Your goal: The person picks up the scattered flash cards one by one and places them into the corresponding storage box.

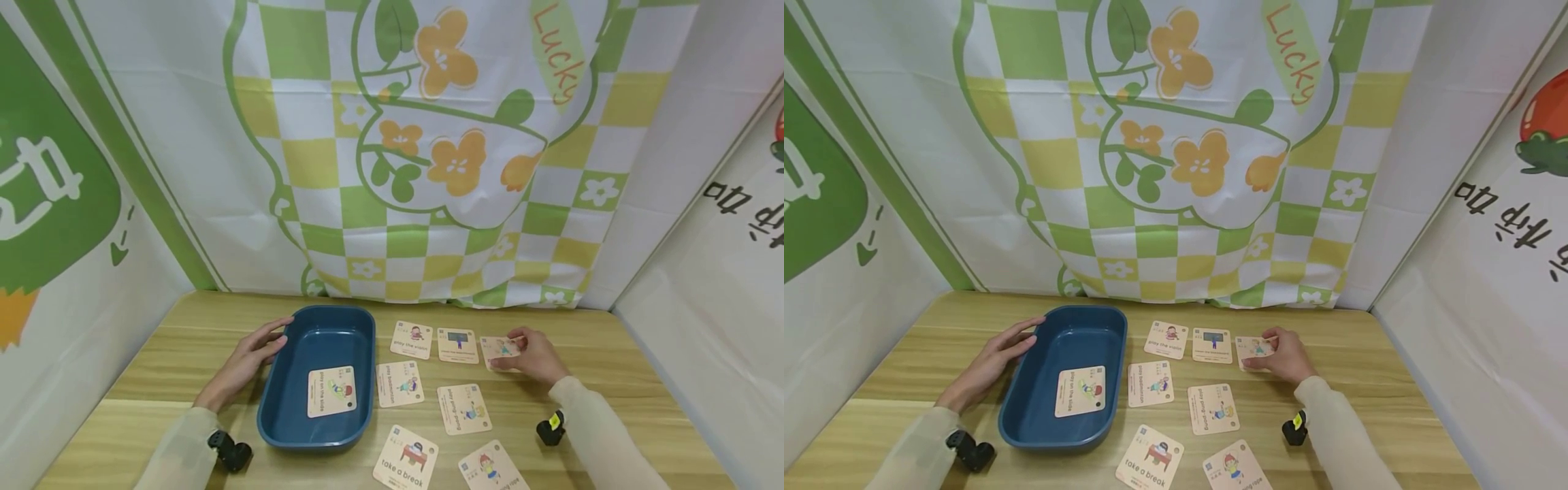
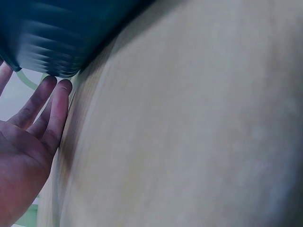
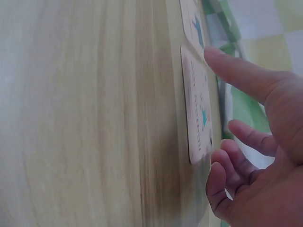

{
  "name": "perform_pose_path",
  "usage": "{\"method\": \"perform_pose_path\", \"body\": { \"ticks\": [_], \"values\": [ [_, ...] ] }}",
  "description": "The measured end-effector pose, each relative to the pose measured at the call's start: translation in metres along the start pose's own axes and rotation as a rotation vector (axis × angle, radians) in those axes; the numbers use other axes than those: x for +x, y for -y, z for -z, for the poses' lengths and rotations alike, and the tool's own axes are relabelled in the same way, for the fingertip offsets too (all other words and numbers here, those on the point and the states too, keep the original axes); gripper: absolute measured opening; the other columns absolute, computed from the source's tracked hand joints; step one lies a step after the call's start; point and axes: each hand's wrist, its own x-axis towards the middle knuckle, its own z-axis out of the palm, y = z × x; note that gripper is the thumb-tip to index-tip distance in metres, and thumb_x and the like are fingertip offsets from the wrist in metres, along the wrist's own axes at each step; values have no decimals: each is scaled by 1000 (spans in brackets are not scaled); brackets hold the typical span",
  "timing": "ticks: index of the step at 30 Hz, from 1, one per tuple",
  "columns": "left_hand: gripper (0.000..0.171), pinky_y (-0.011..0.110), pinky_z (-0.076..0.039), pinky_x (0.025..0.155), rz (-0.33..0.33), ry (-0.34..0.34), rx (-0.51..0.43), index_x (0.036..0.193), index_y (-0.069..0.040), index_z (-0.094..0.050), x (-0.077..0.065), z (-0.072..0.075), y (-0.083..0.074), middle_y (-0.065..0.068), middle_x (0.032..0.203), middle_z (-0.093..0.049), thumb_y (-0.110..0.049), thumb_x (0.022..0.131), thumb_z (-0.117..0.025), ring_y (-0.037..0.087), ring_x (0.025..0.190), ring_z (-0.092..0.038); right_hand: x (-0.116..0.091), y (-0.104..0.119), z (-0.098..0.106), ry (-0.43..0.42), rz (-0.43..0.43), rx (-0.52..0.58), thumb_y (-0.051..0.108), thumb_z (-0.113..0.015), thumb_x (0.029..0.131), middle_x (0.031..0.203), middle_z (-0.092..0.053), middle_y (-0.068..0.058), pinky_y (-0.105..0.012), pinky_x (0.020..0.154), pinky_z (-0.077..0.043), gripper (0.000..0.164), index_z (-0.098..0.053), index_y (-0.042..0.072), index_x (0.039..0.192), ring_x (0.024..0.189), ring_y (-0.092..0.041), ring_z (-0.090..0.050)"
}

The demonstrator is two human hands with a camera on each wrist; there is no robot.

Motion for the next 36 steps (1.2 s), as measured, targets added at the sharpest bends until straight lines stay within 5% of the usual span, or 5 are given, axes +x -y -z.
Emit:
{"method": "perform_pose_path", "body": {
  "ticks": [9,18,29,36],
  "values": [
    [54,26,-47,94,-6,-3,10,156,-10,-41,0,-1,1,22,153,-41,-32,108,-51,40,135,-42,1,-6,2,5,-34,-145,49,-94,67,121,-49,-32,-56,94,-46,106,-47,-16,137,109,-41,-52],
    [54,23,-47,93,-6,-2,0,156,-10,-41,0,-1,0,23,153,-41,-32,108,-51,41,135,-42,3,-13,-3,-18,-16,-202,53,-94,64,120,-46,-34,-59,95,-44,108,-49,-15,136,108,-43,-49],
    [54,24,-47,93,2,-10,5,155,-10,-41,0,-1,0,23,151,-43,-33,108,-52,40,133,-44,3,-13,1,-16,-39,-141,44,-97,64,115,-46,-30,-54,90,-46,102,-47,-14,132,100,-39,-52],
    [54,39,-46,100,4,-5,8,156,-11,-40,1,0,0,22,152,-41,-33,108,-51,40,135,-43,2,-16,9,-19,-28,-75,25,-92,76,111,-54,-28,-50,86,-48,74,-50,-13,124,99,-38,-55]
  ]
}}
